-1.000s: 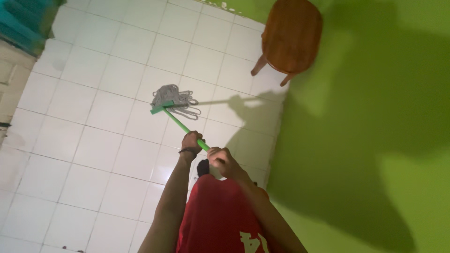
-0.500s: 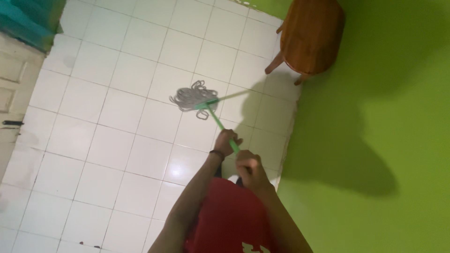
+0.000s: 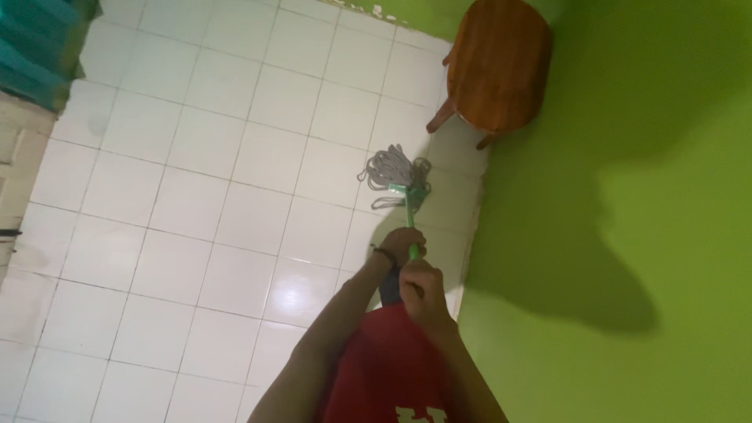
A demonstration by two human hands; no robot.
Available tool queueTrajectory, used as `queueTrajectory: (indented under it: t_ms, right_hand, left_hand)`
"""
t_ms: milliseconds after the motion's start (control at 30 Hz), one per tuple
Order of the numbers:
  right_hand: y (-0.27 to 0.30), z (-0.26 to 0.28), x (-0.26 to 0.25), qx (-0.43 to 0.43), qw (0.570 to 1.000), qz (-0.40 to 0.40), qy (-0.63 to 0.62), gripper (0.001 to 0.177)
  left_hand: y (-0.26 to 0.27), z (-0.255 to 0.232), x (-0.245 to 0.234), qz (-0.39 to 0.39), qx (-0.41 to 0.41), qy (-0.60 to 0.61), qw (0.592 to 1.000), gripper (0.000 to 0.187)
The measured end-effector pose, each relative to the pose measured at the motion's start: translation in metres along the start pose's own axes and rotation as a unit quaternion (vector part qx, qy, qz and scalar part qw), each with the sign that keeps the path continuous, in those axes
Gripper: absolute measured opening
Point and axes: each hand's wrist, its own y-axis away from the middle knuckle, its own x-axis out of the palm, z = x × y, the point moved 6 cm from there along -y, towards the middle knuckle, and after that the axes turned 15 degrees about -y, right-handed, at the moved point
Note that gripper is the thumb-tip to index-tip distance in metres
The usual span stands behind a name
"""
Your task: The person mops the tiled floor of a room by moving a mop head across the surface, navigating around a small stool.
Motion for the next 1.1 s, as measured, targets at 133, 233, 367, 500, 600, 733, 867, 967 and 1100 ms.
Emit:
queueTrajectory:
  t_ms: [133,233,367,500,600,733,867,967,1100]
  right_hand:
    - [-0.022,0.009,-0.040,0.003,0.994,0.081,-0.078,0.014]
    - [-0.034,0.009,-0.060,0.011,0.981,0.118,-0.155,0.014]
    - [-0.061,-0.003,-0.064,-0.059,0.966,0.164,-0.191,0.014]
    - [-0.081,-0.040,-0.053,-0.085,0.958,0.178,-0.207,0.014]
    - [-0.099,-0.075,-0.047,-0.008,0.967,0.186,-0.175,0.010]
    - [-0.114,-0.089,-0.035,-0.063,0.947,0.160,-0.271,0.007]
    - [-0.112,-0.107,-0.038,-0.034,0.955,0.191,-0.225,0.010]
    - [-0.101,-0.114,-0.058,0.019,0.968,0.200,-0.148,0.017]
    - [-0.095,-0.099,-0.097,0.074,0.980,0.128,-0.135,0.018]
  left_hand:
    - [-0.011,-0.026,-0.034,-0.017,-0.029,0.000,0.999,0.012]
    - [-0.019,-0.030,-0.050,0.074,-0.090,-0.146,0.982,0.018]
    - [-0.021,-0.006,-0.083,0.023,-0.147,-0.133,0.980,0.016]
    - [-0.020,0.040,-0.088,0.009,-0.200,-0.156,0.967,0.011]
    - [-0.021,0.080,-0.091,-0.004,-0.259,-0.142,0.955,0.021]
    - [-0.020,0.111,-0.100,0.001,-0.298,-0.128,0.946,0.027]
    - [-0.033,0.104,-0.108,0.026,-0.302,-0.158,0.940,0.029]
    - [-0.048,0.086,-0.097,0.010,-0.320,-0.120,0.940,0.027]
    - [-0.085,0.044,-0.074,-0.084,-0.224,-0.078,0.968,0.027]
